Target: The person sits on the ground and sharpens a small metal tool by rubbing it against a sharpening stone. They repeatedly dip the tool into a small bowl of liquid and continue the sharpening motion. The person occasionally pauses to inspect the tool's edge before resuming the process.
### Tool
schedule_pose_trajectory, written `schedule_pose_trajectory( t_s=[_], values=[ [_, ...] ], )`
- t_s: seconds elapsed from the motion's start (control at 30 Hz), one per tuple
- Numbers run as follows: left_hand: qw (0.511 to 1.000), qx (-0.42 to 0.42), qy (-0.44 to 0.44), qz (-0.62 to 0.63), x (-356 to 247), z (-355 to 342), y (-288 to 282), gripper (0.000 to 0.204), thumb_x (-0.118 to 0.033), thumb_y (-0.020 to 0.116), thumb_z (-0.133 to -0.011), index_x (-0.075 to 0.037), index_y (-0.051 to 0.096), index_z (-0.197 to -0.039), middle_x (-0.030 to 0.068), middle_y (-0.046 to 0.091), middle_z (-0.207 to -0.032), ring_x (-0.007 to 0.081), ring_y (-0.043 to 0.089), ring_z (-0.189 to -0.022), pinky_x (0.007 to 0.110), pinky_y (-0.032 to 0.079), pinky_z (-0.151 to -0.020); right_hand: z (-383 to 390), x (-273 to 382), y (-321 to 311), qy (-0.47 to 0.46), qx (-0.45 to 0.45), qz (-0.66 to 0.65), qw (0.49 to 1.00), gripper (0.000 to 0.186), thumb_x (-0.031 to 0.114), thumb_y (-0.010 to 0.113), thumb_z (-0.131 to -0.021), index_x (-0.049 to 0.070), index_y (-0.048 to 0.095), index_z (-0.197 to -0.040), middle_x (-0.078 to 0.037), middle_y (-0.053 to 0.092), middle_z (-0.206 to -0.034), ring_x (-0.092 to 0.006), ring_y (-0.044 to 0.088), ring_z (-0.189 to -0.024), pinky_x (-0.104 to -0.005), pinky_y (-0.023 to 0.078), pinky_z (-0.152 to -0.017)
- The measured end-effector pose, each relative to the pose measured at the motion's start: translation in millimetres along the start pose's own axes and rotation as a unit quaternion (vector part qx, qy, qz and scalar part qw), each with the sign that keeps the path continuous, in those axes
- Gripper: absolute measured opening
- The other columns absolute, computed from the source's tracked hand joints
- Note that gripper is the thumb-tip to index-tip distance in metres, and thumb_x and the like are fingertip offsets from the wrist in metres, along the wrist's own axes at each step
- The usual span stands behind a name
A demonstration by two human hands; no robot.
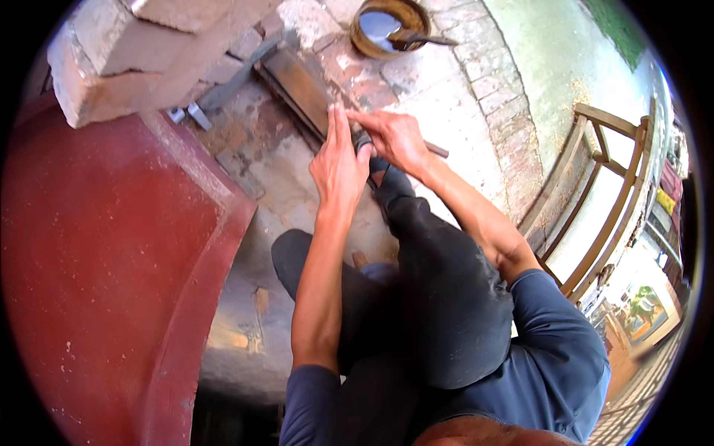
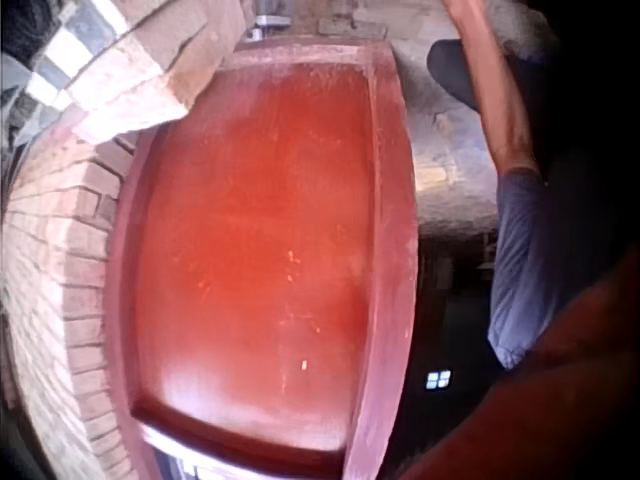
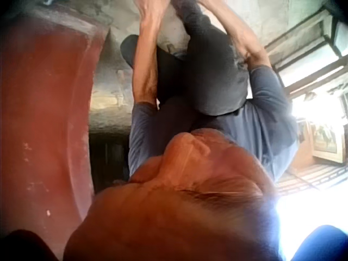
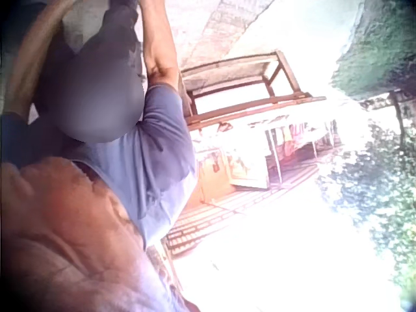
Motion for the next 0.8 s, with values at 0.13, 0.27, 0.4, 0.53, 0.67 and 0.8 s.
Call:
schedule_pose_trajectory(
  t_s=[0.13, 0.27, 0.4, 0.53, 0.67, 0.8],
  values=[
    [0.969, -0.166, 0.163, 0.083, -38.3, 49.7, -58.5, 0.065, -0.002, 0.078, -0.09, 0.0, 0.059, -0.152, 0.0195, 0.064, -0.152, 0.0341, 0.073, -0.123, 0.043, 0.061, -0.096, 24.0, 32.5, -95.9, 0.025, -0.09, 0.003, 0.996, 0.064, -0.005, 0.077, -0.087, 0.012, 0.065, -0.148, -0.013, 0.075, -0.093, -0.0308, 0.074, -0.081, -0.0389, 0.059, -0.072],
    [0.955, -0.229, 0.141, 0.121, -57.5, 101.3, -107.4, 0.032, 0.004, 0.075, -0.092, 0.005, 0.076, -0.124, 0.0207, 0.079, -0.121, 0.0342, 0.078, -0.109, 0.04, 0.062, -0.094, 89.1, -47.5, -134.0, 0.268, -0.135, 0.027, 0.954, 0.021, 0.002, 0.065, -0.1, 0.0, 0.076, -0.118, -0.012, 0.073, -0.085, -0.0238, 0.071, -0.069, -0.0338, 0.055, -0.061],
    [0.94, -0.283, 0.129, 0.142, -84.7, 157.1, -165.5, 0.026, 0.008, 0.073, -0.094, 0.006, 0.078, -0.119, 0.018, 0.081, -0.112, 0.0315, 0.079, -0.099, 0.039, 0.062, -0.087, 169.6, -81.1, -152.7, 0.396, -0.118, -0.244, 0.877, 0.022, 0.008, 0.059, -0.103, 0.0, 0.075, -0.117, -0.003, 0.074, -0.081, -0.0083, 0.068, -0.07, -0.0273, 0.053, -0.058],
    [0.911, -0.344, 0.153, 0.168, -136.5, 210.1, -195.9, 0.02, 0.008, 0.069, -0.098, 0.008, 0.077, -0.116, 0.0192, 0.081, -0.105, 0.0307, 0.078, -0.091, 0.039, 0.062, -0.081, 173.9, 39.7, -239.1, 0.257, -0.232, -0.305, 0.887, 0.02, 0.007, 0.065, -0.104, -0.001, 0.07, -0.121, -0.004, 0.075, -0.092, -0.0089, 0.07, -0.074, -0.0257, 0.054, -0.064],
    [0.882, -0.305, 0.331, 0.138, -220.4, 253.9, -187.4, 0.025, 0.003, 0.073, -0.098, 0.006, 0.076, -0.123, 0.0162, 0.081, -0.111, 0.0209, 0.074, -0.081, 0.028, 0.058, -0.065, 200.1, 135.6, -290.5, 0.125, -0.286, -0.3, 0.902, 0.016, 0.0, 0.069, -0.104, -0.003, 0.068, -0.12, -0.007, 0.076, -0.094, -0.0122, 0.075, -0.085, -0.0274, 0.06, -0.073],
    [0.924, -0.153, 0.296, 0.189, -256.0, 282.1, -130.5, 0.055, -0.007, 0.085, -0.092, 0.001, 0.066, -0.143, 0.0172, 0.075, -0.131, 0.0148, 0.067, -0.064, 0.031, 0.055, -0.06, 235.5, 189.1, -311.4, 0.076, -0.304, -0.366, 0.876, 0.018, 0.0, 0.071, -0.103, -0.003, 0.067, -0.121, -0.008, 0.078, -0.098, -0.013, 0.077, -0.091, -0.0271, 0.061, -0.075]
  ],
)
Point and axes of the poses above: each hand's wrist, its own z-axis away from the middle knuckle, its own y-axis out of the palm, x = y × z, the point moved 6 cm from there along -z, towards the middle knuckle
